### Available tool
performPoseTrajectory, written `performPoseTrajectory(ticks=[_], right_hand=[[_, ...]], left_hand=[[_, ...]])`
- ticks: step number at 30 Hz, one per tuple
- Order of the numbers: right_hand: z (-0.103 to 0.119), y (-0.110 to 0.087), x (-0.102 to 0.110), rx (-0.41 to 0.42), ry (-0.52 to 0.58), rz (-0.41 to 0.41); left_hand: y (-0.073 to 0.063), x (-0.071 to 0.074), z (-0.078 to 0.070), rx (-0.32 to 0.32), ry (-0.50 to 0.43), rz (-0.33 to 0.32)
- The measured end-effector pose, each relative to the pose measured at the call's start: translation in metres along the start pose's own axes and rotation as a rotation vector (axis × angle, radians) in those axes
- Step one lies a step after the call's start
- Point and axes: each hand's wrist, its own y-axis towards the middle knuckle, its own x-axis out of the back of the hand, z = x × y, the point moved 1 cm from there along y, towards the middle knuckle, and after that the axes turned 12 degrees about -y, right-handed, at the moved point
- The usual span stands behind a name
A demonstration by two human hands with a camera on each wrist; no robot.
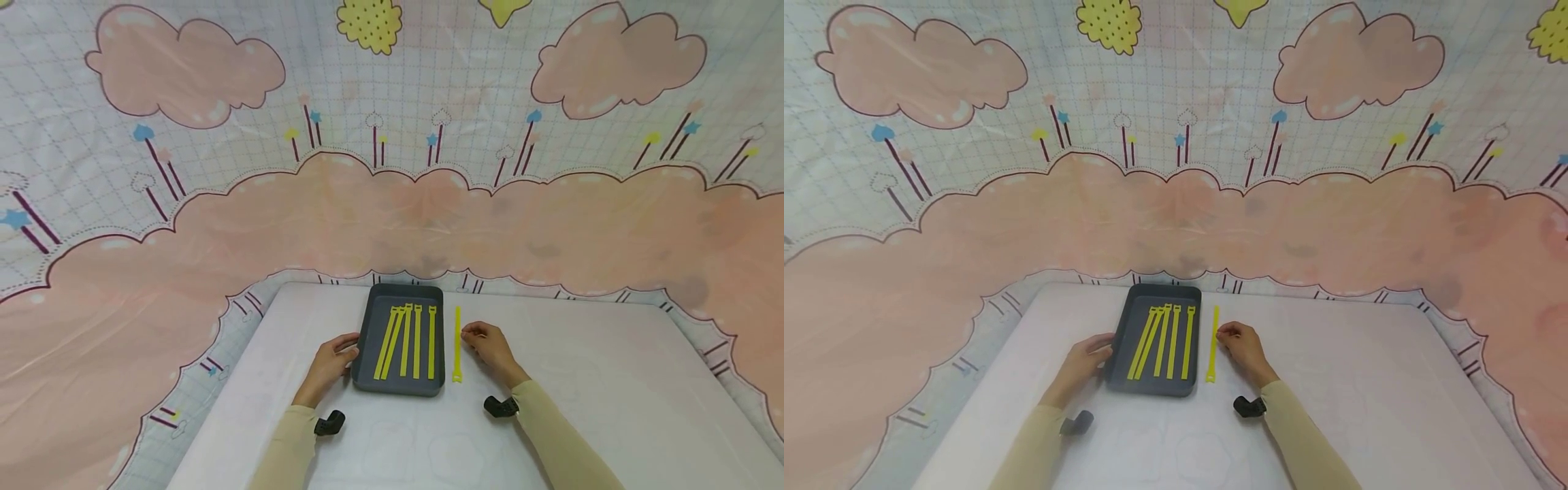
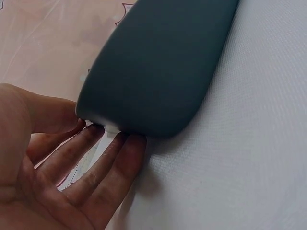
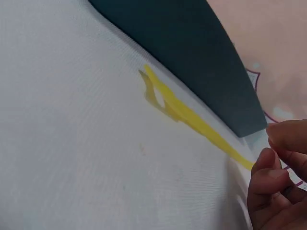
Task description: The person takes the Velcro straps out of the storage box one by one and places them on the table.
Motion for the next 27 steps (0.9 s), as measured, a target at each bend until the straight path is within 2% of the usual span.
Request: performPoseTrajectory(ticks=[8,14,18,27], right_hand=[[0.011,-0.009,0.009,0.051,0.069,0.025],[0.023,-0.02,0.017,0.072,0.039,0.025],[0.03,-0.027,0.024,0.119,0.012,0.022],[0.04,-0.038,0.029,0.206,0.056,0.034]], left_hand=[[0.001,-0.001,0.001,-0.004,0.005,-0.018],[0.002,-0.003,0.004,-0.004,0.02,-0.042],[0.001,-0.002,0.005,-0.004,0.016,-0.042],[-0.002,-0.003,0.003,-0.015,0.025,-0.044]])
